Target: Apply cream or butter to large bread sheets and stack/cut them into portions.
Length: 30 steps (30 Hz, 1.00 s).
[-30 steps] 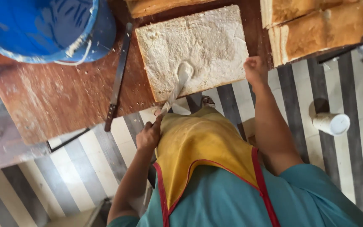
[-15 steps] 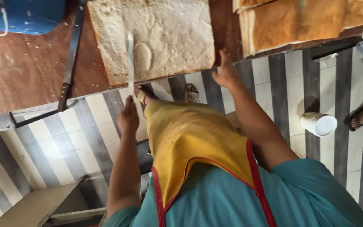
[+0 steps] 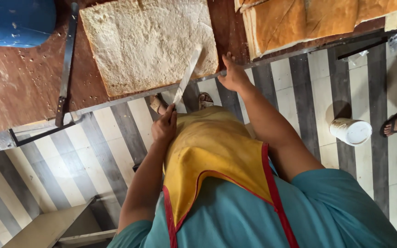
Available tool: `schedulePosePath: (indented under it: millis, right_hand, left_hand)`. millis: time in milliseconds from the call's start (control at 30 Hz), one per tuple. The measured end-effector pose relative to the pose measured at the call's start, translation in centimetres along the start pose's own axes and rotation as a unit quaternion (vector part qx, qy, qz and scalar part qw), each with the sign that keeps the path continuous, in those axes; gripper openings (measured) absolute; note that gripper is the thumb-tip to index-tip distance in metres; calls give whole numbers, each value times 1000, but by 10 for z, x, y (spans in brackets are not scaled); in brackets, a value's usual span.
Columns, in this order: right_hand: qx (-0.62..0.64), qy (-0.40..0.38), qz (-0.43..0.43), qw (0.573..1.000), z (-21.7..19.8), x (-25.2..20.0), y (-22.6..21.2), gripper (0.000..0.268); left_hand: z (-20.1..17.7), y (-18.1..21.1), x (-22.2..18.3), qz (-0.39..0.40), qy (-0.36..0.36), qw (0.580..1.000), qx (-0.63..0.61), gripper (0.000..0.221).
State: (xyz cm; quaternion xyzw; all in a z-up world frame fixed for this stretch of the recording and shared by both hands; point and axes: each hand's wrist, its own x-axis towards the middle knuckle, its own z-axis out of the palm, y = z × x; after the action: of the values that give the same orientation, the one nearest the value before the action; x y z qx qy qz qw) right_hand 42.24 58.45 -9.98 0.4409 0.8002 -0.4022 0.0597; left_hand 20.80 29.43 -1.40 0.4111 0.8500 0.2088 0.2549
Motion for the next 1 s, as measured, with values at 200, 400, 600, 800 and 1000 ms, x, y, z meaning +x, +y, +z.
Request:
schedulePosePath:
  millis: [200, 400, 600, 800, 1000]
  right_hand:
    - [-5, 30, -8, 999, 17, 12, 14, 86]
    - [-10, 77, -22, 997, 18, 11, 3, 82]
    - [-33, 84, -9, 996, 12, 12, -10, 82]
    - [-105, 78, 30, 991, 12, 13, -35, 83]
    - [-133, 60, 70, 987, 1, 9, -71, 81]
  left_hand:
    - [-25, -14, -23, 19, 105, 993, 59, 29]
    - [-66, -90, -58, -146, 147, 950, 235, 30]
    - [-71, -131, -80, -210, 248, 924, 202, 34]
    - [-54, -65, -21, 105, 177, 973, 107, 37]
    - [-58, -69, -10, 79, 91, 976, 182, 44]
